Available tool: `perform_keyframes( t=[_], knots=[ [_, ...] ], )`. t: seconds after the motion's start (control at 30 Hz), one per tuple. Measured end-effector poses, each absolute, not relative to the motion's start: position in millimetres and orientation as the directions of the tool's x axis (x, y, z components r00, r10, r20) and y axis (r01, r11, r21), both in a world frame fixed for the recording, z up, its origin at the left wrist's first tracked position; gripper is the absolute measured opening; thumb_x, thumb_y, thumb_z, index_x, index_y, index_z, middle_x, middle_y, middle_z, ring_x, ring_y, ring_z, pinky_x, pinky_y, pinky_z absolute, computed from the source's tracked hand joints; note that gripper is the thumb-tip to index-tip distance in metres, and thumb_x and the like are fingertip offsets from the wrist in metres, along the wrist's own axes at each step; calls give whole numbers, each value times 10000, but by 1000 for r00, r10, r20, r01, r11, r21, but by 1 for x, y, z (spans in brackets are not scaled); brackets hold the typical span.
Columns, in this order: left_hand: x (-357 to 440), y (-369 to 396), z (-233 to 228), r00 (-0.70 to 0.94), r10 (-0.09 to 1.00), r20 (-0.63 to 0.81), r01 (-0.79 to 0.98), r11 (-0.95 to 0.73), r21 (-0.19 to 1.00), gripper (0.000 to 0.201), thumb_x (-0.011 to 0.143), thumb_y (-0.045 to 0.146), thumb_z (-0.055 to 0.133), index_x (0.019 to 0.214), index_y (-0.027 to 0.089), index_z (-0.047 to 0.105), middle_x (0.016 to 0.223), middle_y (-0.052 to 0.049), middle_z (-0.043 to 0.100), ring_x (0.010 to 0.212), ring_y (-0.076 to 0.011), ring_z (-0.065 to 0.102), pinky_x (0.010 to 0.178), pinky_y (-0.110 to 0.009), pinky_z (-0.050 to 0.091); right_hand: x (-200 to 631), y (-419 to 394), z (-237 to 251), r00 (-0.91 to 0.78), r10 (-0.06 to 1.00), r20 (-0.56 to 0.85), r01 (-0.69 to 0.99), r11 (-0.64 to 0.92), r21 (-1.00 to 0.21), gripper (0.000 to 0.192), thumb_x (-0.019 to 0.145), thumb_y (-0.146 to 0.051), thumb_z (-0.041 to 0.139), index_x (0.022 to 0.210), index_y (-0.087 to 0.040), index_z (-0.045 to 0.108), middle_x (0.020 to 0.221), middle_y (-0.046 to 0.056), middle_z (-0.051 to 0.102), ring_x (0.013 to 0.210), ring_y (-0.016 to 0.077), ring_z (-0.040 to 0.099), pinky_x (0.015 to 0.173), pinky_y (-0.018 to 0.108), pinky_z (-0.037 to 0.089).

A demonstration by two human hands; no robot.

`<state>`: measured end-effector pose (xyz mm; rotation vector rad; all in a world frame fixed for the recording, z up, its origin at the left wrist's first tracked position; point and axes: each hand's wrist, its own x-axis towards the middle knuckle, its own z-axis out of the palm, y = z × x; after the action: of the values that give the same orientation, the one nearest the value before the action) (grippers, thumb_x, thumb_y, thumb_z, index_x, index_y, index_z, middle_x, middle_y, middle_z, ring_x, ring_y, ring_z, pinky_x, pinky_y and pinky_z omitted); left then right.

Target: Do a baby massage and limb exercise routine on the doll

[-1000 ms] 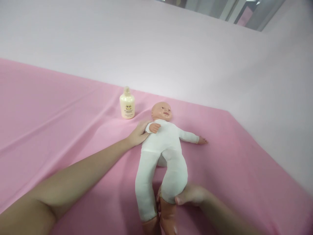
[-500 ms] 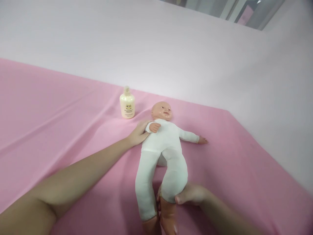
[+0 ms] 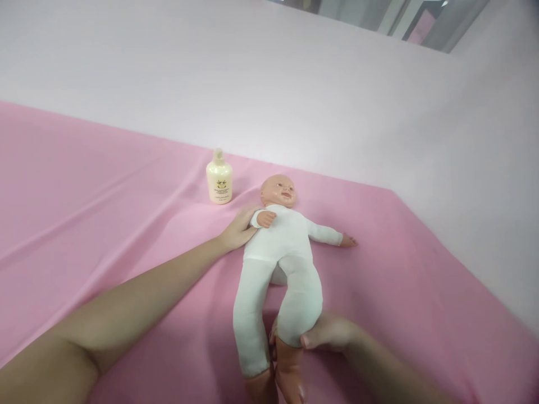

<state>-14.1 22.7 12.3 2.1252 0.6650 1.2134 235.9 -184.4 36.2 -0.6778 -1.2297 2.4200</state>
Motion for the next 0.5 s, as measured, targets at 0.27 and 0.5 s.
perform_keyframes(
  t=[0.27,0.5],
  knots=[
    [-14,23,13,455,675,581,132,-696,705,419,1031,489,585,1329,196,618,1292,-134,696,1169,-303,635,1032,-486,511,238,-184,28,-818,502,-281,-73,-575,-815,578,646,-530,934,1076,-160,821,1137,142,798,1164,333,722,1087,435,495],
    [-14,23,13,451,671,589,123,-700,703,407,1032,463,585,1345,204,612,1294,-129,694,1165,-302,640,1028,-484,512,237,-183,38,-834,491,-250,-65,-539,-840,549,745,-568,887,1088,-149,796,1122,133,791,1157,308,719,1077,431,502]
  ],
)
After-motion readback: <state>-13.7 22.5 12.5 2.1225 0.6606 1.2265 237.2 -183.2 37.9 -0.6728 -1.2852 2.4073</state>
